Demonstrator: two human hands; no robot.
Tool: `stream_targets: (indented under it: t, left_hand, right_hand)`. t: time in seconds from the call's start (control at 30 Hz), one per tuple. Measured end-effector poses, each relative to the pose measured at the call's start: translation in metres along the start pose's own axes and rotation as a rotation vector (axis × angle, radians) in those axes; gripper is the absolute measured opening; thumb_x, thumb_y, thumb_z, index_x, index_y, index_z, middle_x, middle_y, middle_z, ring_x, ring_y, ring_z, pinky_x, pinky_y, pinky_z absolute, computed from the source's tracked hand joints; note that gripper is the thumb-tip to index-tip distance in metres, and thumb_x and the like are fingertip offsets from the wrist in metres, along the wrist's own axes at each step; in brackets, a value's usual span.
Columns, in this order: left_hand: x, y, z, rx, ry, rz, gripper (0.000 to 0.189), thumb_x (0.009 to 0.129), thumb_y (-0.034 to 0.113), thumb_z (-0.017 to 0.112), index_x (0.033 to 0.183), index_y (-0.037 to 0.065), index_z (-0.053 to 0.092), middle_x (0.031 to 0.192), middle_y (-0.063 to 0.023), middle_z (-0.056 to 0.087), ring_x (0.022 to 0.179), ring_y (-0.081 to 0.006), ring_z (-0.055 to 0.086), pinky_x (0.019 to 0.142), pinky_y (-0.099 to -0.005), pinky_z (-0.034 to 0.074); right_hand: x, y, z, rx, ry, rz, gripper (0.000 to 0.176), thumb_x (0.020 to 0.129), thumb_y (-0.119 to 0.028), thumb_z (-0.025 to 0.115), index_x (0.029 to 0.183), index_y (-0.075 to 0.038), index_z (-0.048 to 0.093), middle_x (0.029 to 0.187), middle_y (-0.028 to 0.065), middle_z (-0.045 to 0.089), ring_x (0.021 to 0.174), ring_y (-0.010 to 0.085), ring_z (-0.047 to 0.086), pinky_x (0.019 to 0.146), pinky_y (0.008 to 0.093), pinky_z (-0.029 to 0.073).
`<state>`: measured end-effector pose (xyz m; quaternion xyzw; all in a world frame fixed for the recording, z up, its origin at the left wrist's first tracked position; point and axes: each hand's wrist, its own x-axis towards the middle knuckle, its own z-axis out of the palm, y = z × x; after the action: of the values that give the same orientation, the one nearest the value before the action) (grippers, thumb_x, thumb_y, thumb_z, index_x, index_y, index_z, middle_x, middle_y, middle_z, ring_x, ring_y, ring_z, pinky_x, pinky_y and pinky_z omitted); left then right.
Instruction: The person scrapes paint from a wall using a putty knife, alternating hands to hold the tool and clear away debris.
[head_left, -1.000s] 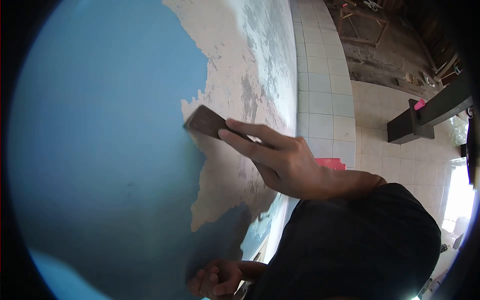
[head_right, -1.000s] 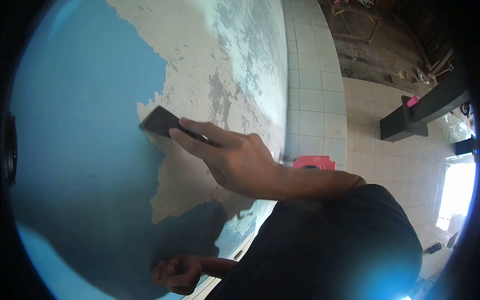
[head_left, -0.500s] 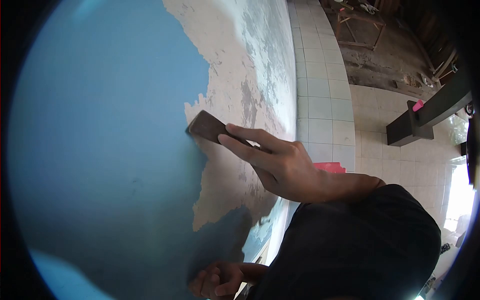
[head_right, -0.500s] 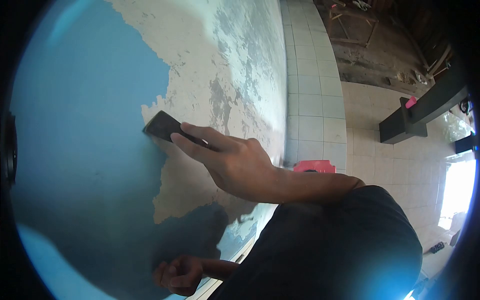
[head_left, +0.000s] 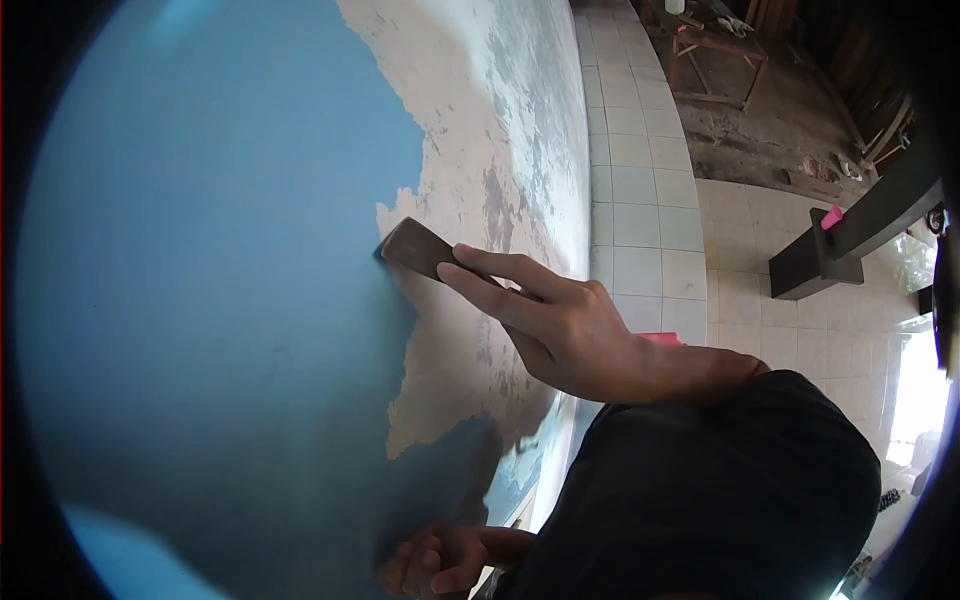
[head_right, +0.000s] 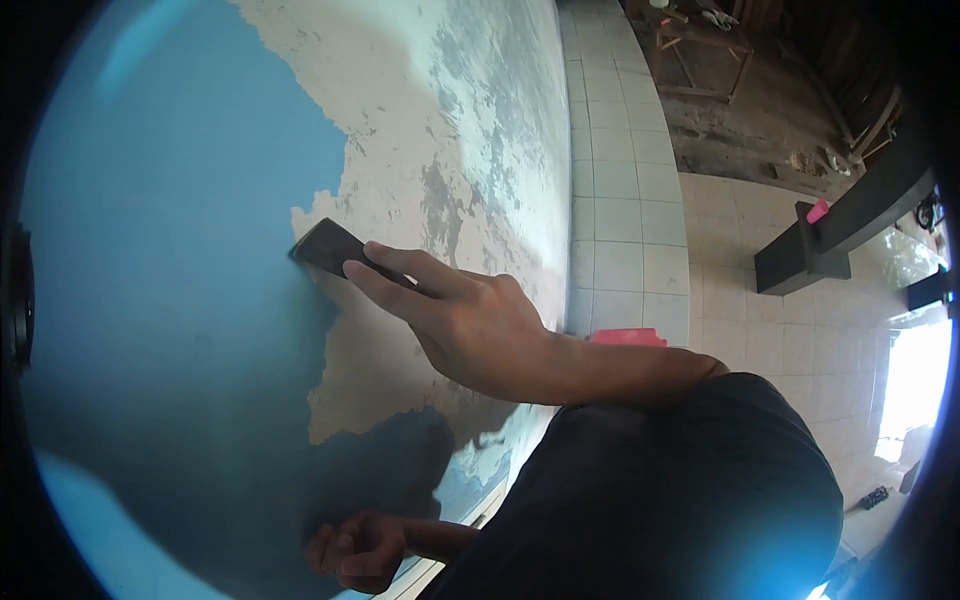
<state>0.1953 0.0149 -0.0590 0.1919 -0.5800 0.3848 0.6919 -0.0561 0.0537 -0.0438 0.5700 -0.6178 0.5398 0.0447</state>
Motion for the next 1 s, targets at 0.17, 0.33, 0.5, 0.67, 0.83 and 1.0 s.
stream_targets:
  t: [0.17, 0.33, 0.5, 0.67, 0.83, 1.0]
  left_hand:
    - [0.001, -0.001, -0.001, -0.03, 0.008, 0.018, 0.038, 0.095, 0.013, 0.034, 0.062, 0.004, 0.051, 0.046, -0.0045, 0.044, 0.053, -0.0243, 0.054, 0.053, -0.0355, 0.046]
    - [0.006, 0.011, 0.014, -0.155, 0.094, -0.035, 0.038, 0.099, 0.015, 0.041, 0.064, 0.012, 0.054, 0.052, -0.0003, 0.052, 0.051, -0.018, 0.05, 0.057, -0.0354, 0.045]
    - [0.008, 0.009, 0.019, -0.167, 0.136, 0.01, 0.038, 0.099, 0.015, 0.041, 0.064, 0.012, 0.054, 0.051, -0.0001, 0.052, 0.051, -0.018, 0.051, 0.058, -0.0358, 0.045]
    - [0.01, 0.009, 0.016, -0.165, 0.107, 0.013, 0.037, 0.098, 0.014, 0.041, 0.064, 0.011, 0.055, 0.052, -0.0006, 0.052, 0.051, -0.018, 0.051, 0.059, -0.0364, 0.044]
    - [-0.002, -0.001, -0.001, -0.043, 0.025, -0.016, 0.037, 0.095, 0.013, 0.035, 0.062, 0.004, 0.05, 0.05, -0.0065, 0.047, 0.054, -0.0239, 0.054, 0.053, -0.0355, 0.046]
    - [-0.003, -0.004, -0.001, -0.064, 0.033, 0.007, 0.037, 0.094, 0.012, 0.035, 0.062, 0.003, 0.05, 0.053, -0.0076, 0.048, 0.054, -0.0239, 0.054, 0.053, -0.0357, 0.046]
  right_hand:
    - [0.006, 0.0, -0.001, -0.035, 0.011, 0.002, 0.067, 0.079, 0.015, 0.056, 0.14, -0.014, 0.057, 0.136, 0.0109, 0.057, 0.092, 0.0276, 0.073, 0.067, 0.0315, 0.065]
    - [0.004, -0.007, -0.002, -0.009, -0.01, 0.017, 0.067, 0.079, 0.015, 0.058, 0.139, -0.013, 0.057, 0.137, 0.0107, 0.056, 0.093, 0.0257, 0.073, 0.065, 0.0307, 0.065]
    - [-0.005, -0.009, 0.003, -0.009, 0.006, -0.044, 0.065, 0.079, 0.014, 0.059, 0.139, -0.012, 0.057, 0.135, 0.0104, 0.056, 0.09, 0.026, 0.073, 0.063, 0.0299, 0.065]
    - [0.003, -0.002, 0.001, -0.095, -0.014, -0.042, 0.068, 0.08, 0.003, 0.064, 0.145, -0.015, 0.05, 0.137, 0.0113, 0.054, 0.077, 0.0224, 0.071, 0.049, 0.0289, 0.057]
    - [-0.001, -0.002, 0.002, -0.099, -0.004, -0.071, 0.068, 0.08, 0.006, 0.061, 0.144, -0.014, 0.051, 0.137, 0.0107, 0.054, 0.081, 0.0237, 0.072, 0.051, 0.0291, 0.059]
    - [-0.002, -0.01, 0.0, -0.064, -0.017, -0.059, 0.068, 0.08, 0.012, 0.061, 0.142, -0.014, 0.054, 0.137, 0.0095, 0.055, 0.086, 0.0237, 0.073, 0.054, 0.0282, 0.063]
